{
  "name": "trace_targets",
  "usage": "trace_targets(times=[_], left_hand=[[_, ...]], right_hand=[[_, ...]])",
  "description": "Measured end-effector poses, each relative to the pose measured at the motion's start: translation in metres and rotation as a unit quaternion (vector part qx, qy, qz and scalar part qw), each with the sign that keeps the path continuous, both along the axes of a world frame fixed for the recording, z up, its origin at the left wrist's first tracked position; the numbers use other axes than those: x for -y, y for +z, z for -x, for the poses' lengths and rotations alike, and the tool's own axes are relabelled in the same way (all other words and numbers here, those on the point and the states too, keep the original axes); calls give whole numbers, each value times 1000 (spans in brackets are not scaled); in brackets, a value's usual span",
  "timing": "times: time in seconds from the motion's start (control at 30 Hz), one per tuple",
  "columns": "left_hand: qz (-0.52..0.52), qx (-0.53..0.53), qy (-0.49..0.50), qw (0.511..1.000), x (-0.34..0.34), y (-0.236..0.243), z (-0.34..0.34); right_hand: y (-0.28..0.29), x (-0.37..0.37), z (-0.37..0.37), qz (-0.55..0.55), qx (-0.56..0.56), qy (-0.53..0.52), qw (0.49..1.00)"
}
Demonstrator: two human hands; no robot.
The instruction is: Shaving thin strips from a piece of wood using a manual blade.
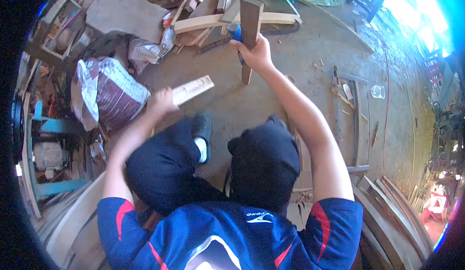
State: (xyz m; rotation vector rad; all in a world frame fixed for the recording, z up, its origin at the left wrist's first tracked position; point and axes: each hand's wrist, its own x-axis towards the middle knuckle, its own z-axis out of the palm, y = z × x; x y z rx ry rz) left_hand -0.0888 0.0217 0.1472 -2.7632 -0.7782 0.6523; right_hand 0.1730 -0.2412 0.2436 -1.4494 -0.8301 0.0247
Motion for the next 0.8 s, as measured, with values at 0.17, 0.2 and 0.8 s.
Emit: trace_targets(times=[0.17, 0.2, 0.8], left_hand=[[-23, 94, 17, 995, 12, 141, 14], [-10, 125, 36, 991, 23, 166, 19], [351, 564, 99, 741, 188, 208, 25]], right_hand=[[2, 7, 17, 43, -12, -5, 999], [3, 11, 21, 66, -5, -8, 998], [2, 14, 5, 56, 22, -4, 998]])
